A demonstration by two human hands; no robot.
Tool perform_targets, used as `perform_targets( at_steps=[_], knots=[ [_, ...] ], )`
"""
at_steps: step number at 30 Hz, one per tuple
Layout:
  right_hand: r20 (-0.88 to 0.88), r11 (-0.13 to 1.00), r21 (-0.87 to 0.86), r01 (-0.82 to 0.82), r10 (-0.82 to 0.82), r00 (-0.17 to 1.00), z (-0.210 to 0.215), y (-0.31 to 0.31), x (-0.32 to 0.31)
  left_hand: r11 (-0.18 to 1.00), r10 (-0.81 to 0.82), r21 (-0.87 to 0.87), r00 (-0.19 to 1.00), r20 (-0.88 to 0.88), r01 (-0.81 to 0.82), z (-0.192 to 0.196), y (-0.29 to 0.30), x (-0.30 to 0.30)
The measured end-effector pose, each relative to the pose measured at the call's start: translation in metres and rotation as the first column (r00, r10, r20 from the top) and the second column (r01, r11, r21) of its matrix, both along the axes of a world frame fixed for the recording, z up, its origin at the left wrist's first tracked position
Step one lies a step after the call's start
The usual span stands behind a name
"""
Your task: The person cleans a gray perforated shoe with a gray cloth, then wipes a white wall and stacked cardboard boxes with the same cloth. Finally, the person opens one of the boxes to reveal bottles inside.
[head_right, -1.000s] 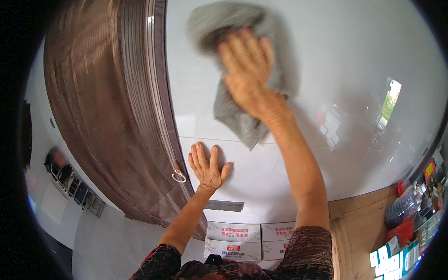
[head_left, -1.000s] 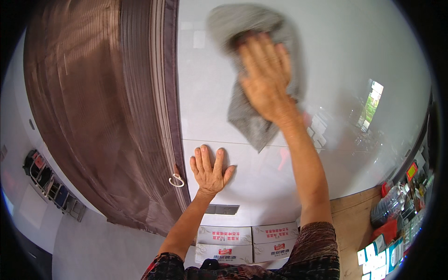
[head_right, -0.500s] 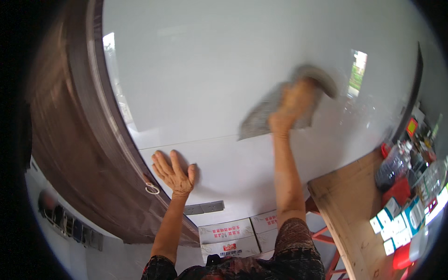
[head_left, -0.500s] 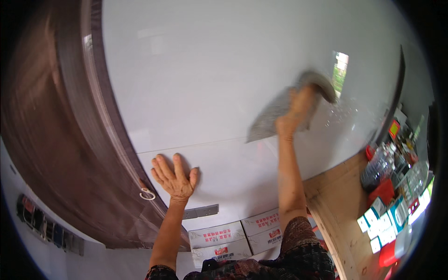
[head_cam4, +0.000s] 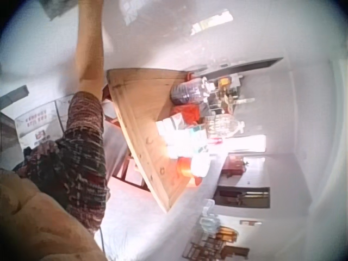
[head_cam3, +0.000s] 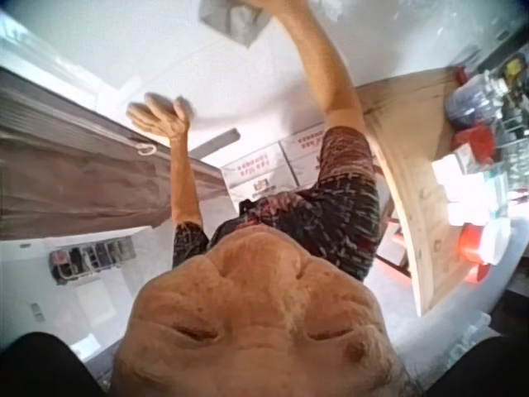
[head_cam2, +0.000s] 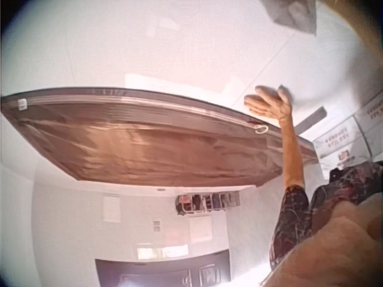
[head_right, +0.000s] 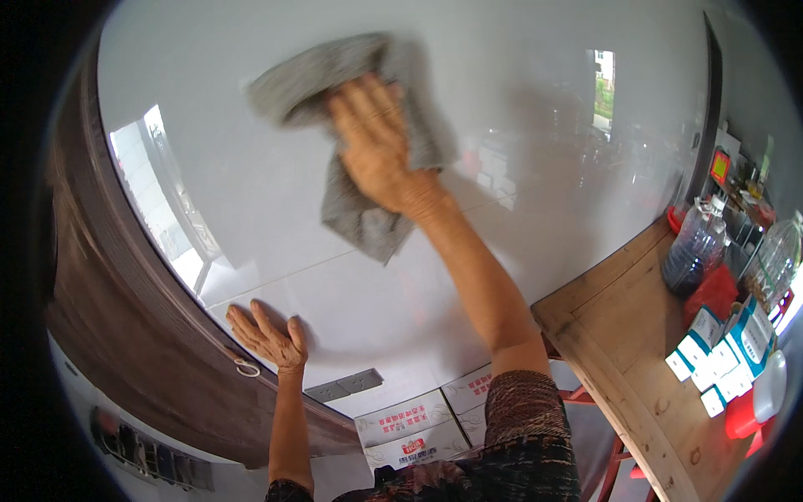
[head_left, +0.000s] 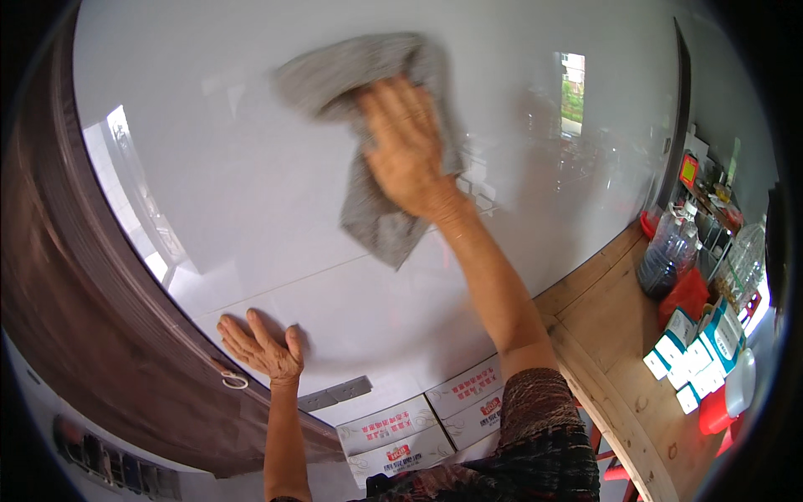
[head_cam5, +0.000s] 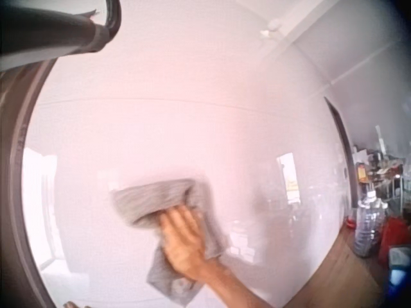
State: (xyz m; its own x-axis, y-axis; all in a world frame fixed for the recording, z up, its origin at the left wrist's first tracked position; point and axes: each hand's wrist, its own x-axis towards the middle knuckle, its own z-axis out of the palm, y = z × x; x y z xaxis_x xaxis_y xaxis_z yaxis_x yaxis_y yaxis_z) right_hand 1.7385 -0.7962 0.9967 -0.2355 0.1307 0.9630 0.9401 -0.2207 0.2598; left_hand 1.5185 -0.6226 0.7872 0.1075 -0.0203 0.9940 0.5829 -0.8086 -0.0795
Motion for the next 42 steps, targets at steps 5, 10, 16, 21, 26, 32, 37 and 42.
perform_targets(
  at_steps=[5,10,16,21,26,32,37,42],
  knots=[
    [-0.211,0.963,0.188,0.192,-0.151,0.966,-0.009,-0.071,0.072,1.000,0.000,0.008,1.000,0.020,0.000,0.001,0.002,0.000],
    [-0.618,0.912,0.302,0.279,-0.036,0.785,-0.082,-0.118,0.129,0.999,0.002,0.053,1.000,-0.002,-0.002,0.006,0.001,0.003],
    [-0.526,0.535,0.836,0.123,0.717,0.457,-0.208,-0.143,0.193,0.999,0.018,0.038,1.000,-0.009,-0.017,0.006,-0.004,0.002],
    [-0.399,0.654,0.756,-0.033,0.500,0.768,-0.205,-0.115,0.165,0.999,0.022,0.033,1.000,-0.007,-0.022,0.004,-0.005,0.004],
    [-0.527,0.889,0.437,0.135,0.131,0.839,-0.171,-0.048,0.077,1.000,0.009,-0.021,1.000,-0.008,-0.009,0.001,-0.001,0.006],
    [-0.358,0.996,-0.060,0.066,-0.083,0.930,-0.150,0.018,-0.068,0.994,-0.064,-0.088,0.997,-0.045,0.060,0.005,-0.001,-0.009],
    [0.029,0.941,-0.217,-0.261,0.274,0.961,-0.159,0.049,-0.093,0.994,-0.092,-0.055,0.995,-0.029,0.090,0.000,-0.002,-0.002],
    [-0.071,0.975,-0.196,-0.109,0.096,0.993,-0.140,0.003,-0.020,1.000,0.017,-0.003,0.999,-0.046,-0.017,-0.001,0.002,-0.006]
  ],
)
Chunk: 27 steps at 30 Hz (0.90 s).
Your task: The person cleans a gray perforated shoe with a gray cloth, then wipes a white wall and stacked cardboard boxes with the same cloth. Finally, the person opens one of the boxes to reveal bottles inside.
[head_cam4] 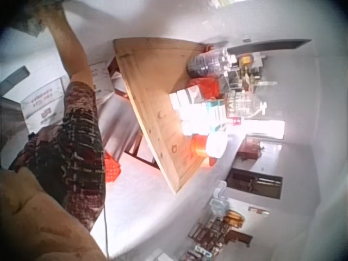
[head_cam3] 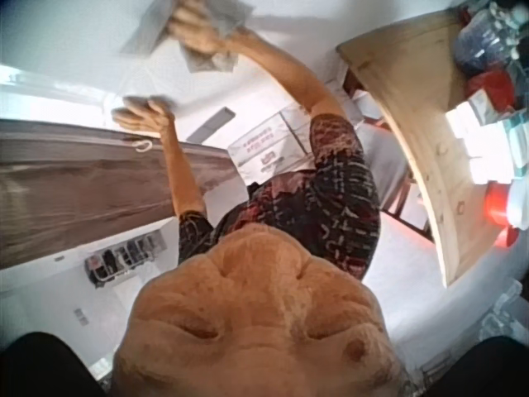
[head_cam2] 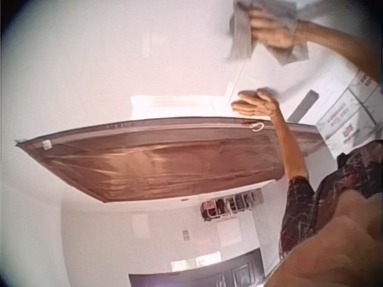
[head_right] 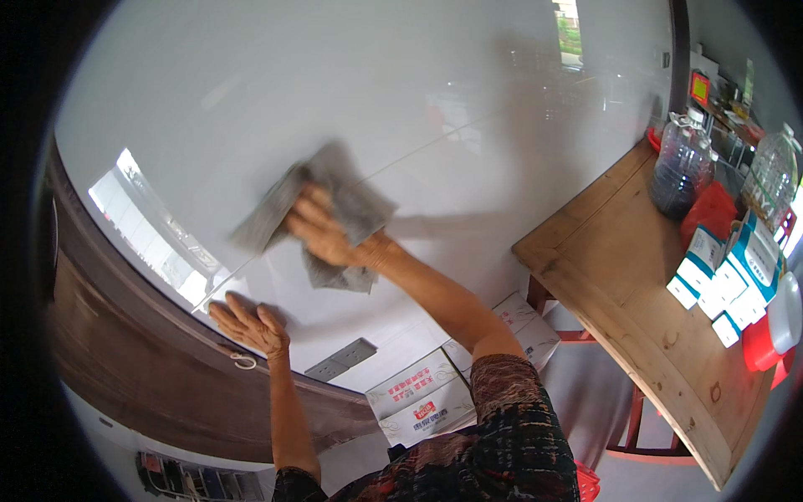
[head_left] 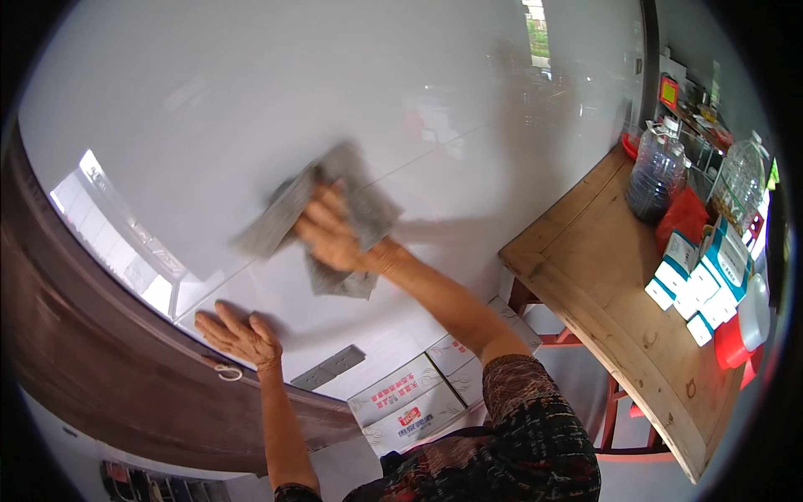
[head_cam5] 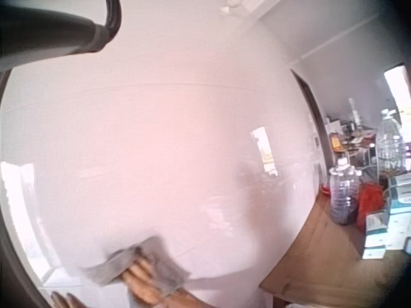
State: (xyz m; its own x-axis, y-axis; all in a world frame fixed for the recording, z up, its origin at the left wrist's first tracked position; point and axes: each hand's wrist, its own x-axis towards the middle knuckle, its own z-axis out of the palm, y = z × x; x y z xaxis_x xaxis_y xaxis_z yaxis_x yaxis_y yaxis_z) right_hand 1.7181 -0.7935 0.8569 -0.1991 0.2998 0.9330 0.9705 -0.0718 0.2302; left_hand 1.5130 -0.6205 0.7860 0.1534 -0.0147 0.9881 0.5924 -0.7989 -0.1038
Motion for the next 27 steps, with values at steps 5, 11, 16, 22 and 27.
perform_targets(
  at_steps=[5,11,16,22,27],
  knots=[
    [-0.352,0.909,0.168,0.381,-0.306,0.885,-0.012,-0.083,0.088,0.998,0.018,0.057,1.000,0.017,-0.019,0.002,0.000,0.005],
    [-0.861,0.760,0.301,0.576,-0.043,0.506,-0.070,-0.151,0.192,0.994,0.053,0.096,0.999,0.000,-0.053,0.007,-0.001,0.008],
    [-0.307,0.687,0.684,0.244,-0.032,0.951,-0.158,-0.208,0.280,0.992,0.078,0.100,0.997,0.009,-0.079,0.003,-0.003,0.013],
    [-0.633,0.599,0.649,0.468,0.084,0.769,-0.116,-0.235,0.295,0.992,0.081,0.099,0.997,0.019,-0.082,0.005,-0.005,0.010],
    [-0.673,0.691,0.536,0.485,0.003,0.740,-0.011,-0.193,0.241,0.996,0.053,0.074,0.998,0.036,-0.056,0.002,-0.008,0.006]
  ],
)
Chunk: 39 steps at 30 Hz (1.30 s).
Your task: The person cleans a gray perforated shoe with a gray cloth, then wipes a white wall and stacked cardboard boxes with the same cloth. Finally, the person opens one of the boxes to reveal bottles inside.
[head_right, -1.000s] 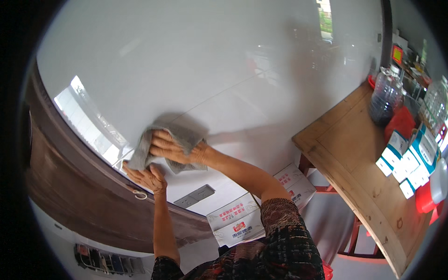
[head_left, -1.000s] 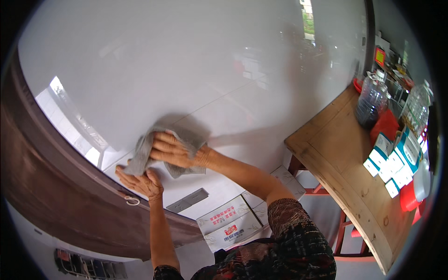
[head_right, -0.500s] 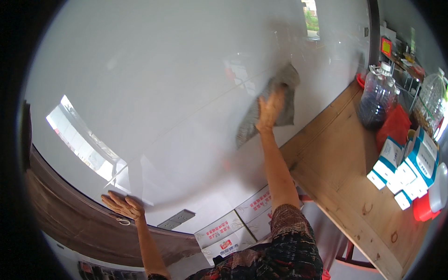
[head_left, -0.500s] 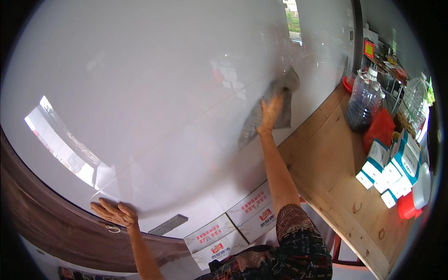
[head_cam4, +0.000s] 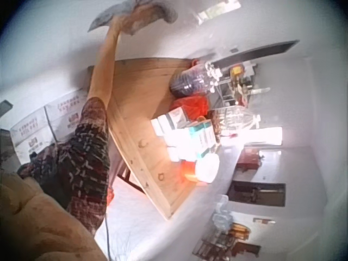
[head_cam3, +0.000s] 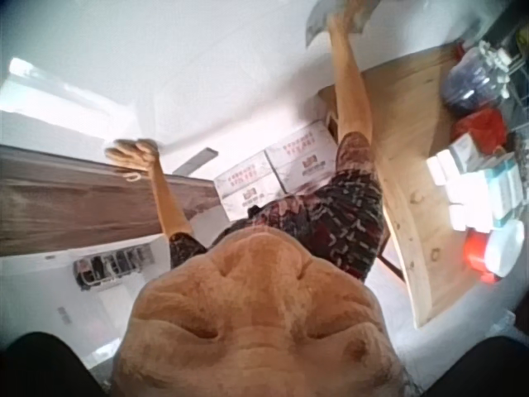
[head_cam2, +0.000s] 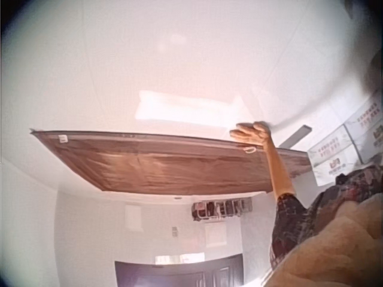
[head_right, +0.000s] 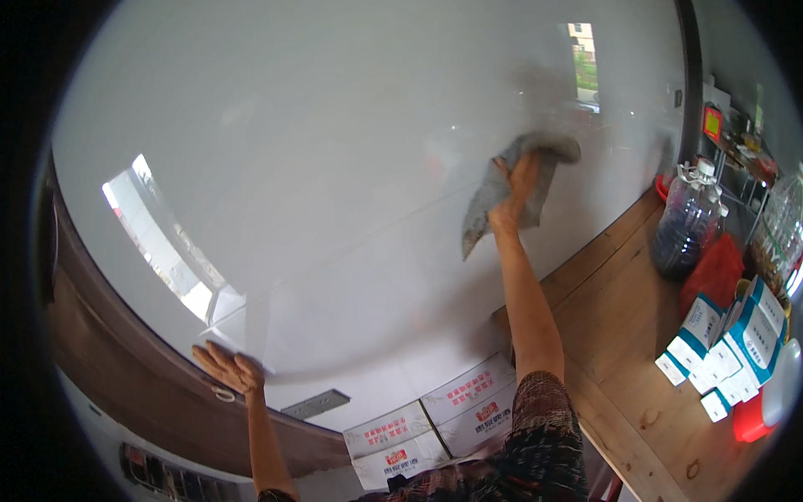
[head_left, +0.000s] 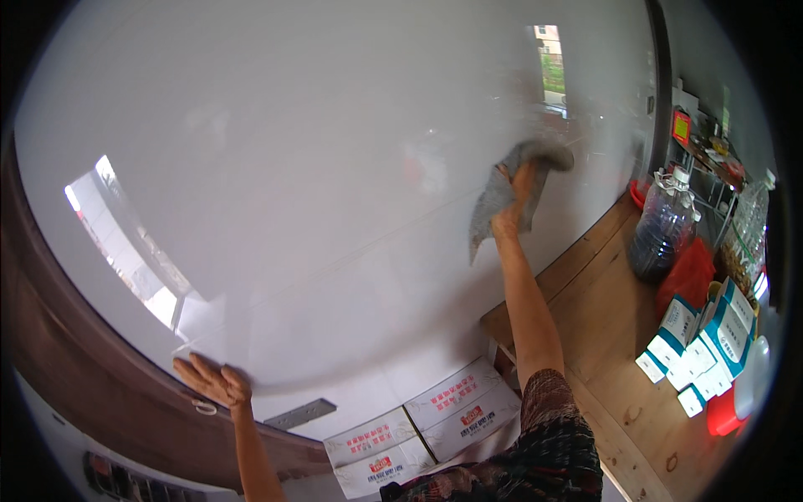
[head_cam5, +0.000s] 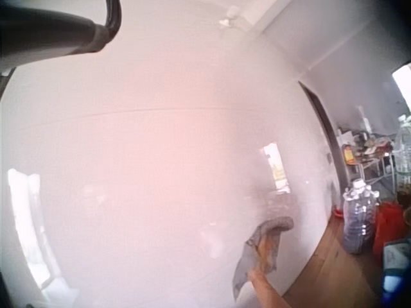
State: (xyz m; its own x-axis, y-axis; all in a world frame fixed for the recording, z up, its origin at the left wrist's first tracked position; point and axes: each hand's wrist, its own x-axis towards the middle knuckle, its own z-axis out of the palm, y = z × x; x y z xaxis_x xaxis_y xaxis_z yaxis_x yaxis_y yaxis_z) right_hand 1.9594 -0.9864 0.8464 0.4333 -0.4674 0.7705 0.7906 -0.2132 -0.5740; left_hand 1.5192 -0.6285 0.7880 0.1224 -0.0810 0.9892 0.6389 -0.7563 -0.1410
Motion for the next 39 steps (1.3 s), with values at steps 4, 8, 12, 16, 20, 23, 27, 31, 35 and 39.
perform_targets(
  at_steps=[4,8,12,16,20,23,27,31,35,39],
  knots=[
    [0.058,0.969,-0.245,0.013,0.001,0.998,0.026,0.060,-0.074,0.959,-0.213,-0.182,0.976,0.035,0.216,-0.018,0.014,-0.003],
    [0.212,0.884,-0.448,0.137,-0.044,0.976,-0.001,0.120,-0.146,0.925,-0.234,-0.304,0.972,0.010,0.226,-0.010,0.008,-0.002],
    [0.385,0.779,-0.606,0.161,0.111,0.916,-0.012,0.181,-0.240,0.898,-0.188,-0.415,0.980,-0.064,0.145,0.007,-0.018,-0.016],
    [0.495,0.640,-0.745,0.186,0.345,0.798,-0.024,0.237,-0.322,0.784,-0.404,-0.542,0.912,-0.074,0.303,-0.022,-0.040,-0.045],
    [0.458,0.349,-0.889,0.296,0.688,0.563,-0.073,0.272,-0.357,0.589,-0.482,-0.713,0.874,0.069,0.381,-0.083,-0.067,-0.072],
    [0.457,0.340,-0.872,0.353,0.823,0.338,-0.075,0.284,-0.366,0.435,-0.396,-0.836,0.905,0.158,0.336,-0.109,-0.070,-0.099],
    [0.388,0.250,-0.920,0.303,0.697,0.603,0.017,0.280,-0.374,0.403,-0.339,-0.855,0.921,0.191,0.325,-0.114,-0.059,-0.128],
    [0.664,0.836,-0.510,0.205,0.230,0.711,0.083,0.314,-0.370,0.320,-0.277,-0.885,0.926,0.255,0.339,-0.118,-0.055,-0.143],
    [0.698,0.756,-0.593,0.278,0.311,0.645,0.078,0.324,-0.399,0.269,-0.245,-0.877,0.909,0.337,0.398,-0.132,-0.058,-0.144],
    [0.681,0.641,-0.706,0.303,0.496,0.539,0.017,0.325,-0.397,0.230,-0.202,-0.885,0.909,0.364,0.406,-0.152,-0.064,-0.146]
  ],
)
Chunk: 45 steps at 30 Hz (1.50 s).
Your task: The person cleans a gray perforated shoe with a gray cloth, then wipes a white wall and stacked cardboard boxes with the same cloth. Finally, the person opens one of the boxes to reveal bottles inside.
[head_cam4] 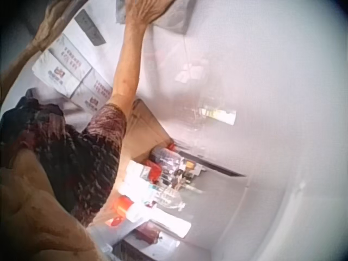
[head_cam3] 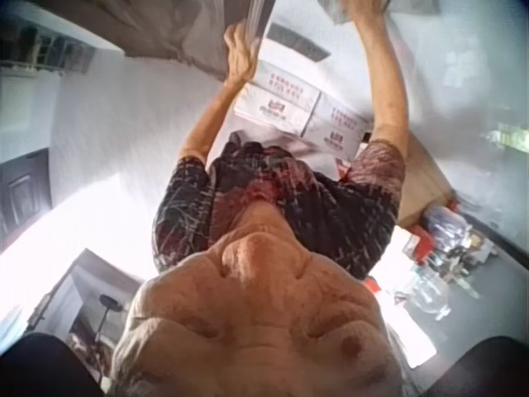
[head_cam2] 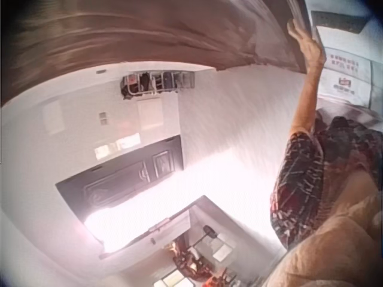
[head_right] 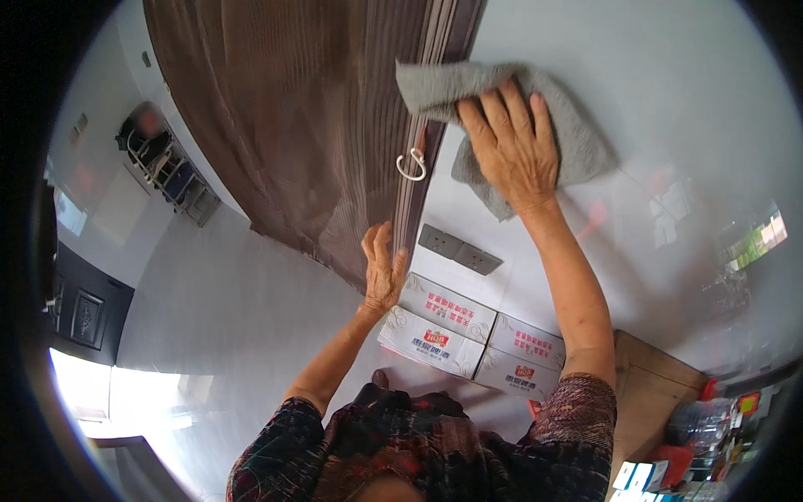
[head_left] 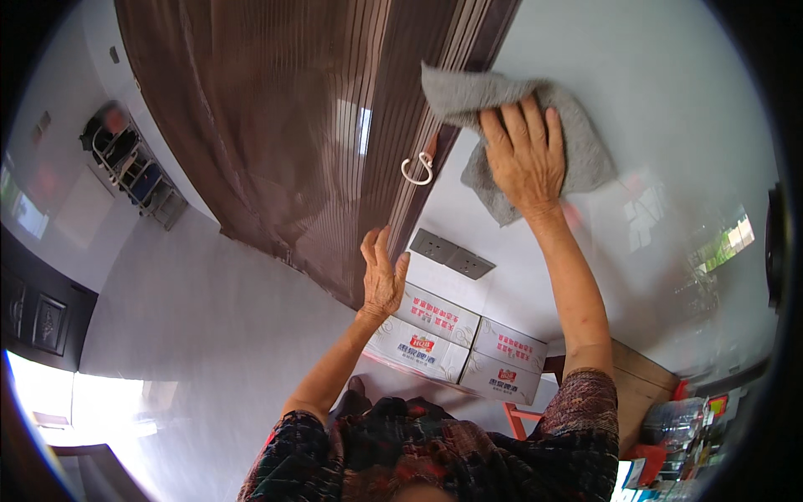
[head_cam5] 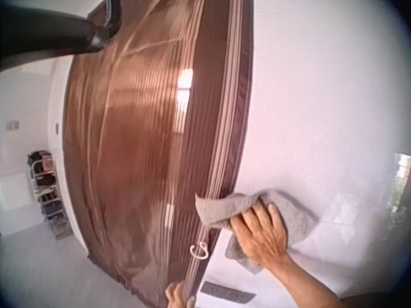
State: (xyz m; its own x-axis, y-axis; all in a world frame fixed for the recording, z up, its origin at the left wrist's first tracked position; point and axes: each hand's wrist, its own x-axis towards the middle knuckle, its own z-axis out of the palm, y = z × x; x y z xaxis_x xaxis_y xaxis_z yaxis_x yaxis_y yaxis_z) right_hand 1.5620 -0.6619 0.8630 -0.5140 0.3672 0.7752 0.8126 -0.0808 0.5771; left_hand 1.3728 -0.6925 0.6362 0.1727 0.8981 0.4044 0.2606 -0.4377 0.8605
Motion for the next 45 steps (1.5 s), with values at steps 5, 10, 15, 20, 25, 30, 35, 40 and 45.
perform_targets(
  at_steps=[5,10,15,20,25,30,35,40,45],
  knots=[
    [-0.037,0.981,-0.166,-0.101,0.096,0.995,-0.065,-0.003,0.012,0.990,0.135,-0.042,0.991,-0.022,-0.135,-0.013,-0.006,-0.019],
    [0.048,0.851,-0.516,-0.099,0.144,0.988,-0.120,-0.021,0.018,0.974,0.207,-0.097,0.978,0.028,-0.203,-0.019,-0.036,-0.015],
    [-0.104,0.512,-0.811,-0.284,0.351,0.931,-0.178,-0.017,0.021,0.961,0.221,-0.165,0.975,-0.016,-0.221,-0.034,-0.065,0.007],
    [0.025,0.676,-0.703,-0.220,0.332,0.943,-0.154,-0.054,0.055,0.976,0.196,-0.086,0.978,-0.066,-0.202,-0.012,-0.079,0.023],
    [-0.104,0.641,-0.718,-0.271,0.286,0.952,-0.152,-0.131,0.146,0.979,0.197,0.070,0.974,-0.115,-0.190,0.018,-0.073,0.029],
    [0.131,0.745,-0.667,0.018,0.093,0.987,-0.138,-0.217,0.234,0.975,0.219,-0.021,0.971,-0.096,-0.222,0.009,-0.070,0.009],
    [0.131,0.805,-0.589,0.064,0.018,0.991,-0.124,-0.222,0.247,0.971,0.238,0.000,0.968,-0.080,-0.239,-0.001,-0.067,-0.011],
    [0.132,0.883,-0.469,0.006,0.063,0.989,-0.117,-0.154,0.180,0.977,0.214,-0.005,0.975,-0.053,-0.214,0.003,-0.060,-0.015],
    [0.466,0.894,-0.431,0.125,0.102,0.879,-0.097,-0.075,0.074,0.982,0.189,-0.024,0.982,-0.021,-0.190,-0.002,-0.055,-0.032]
  ],
)
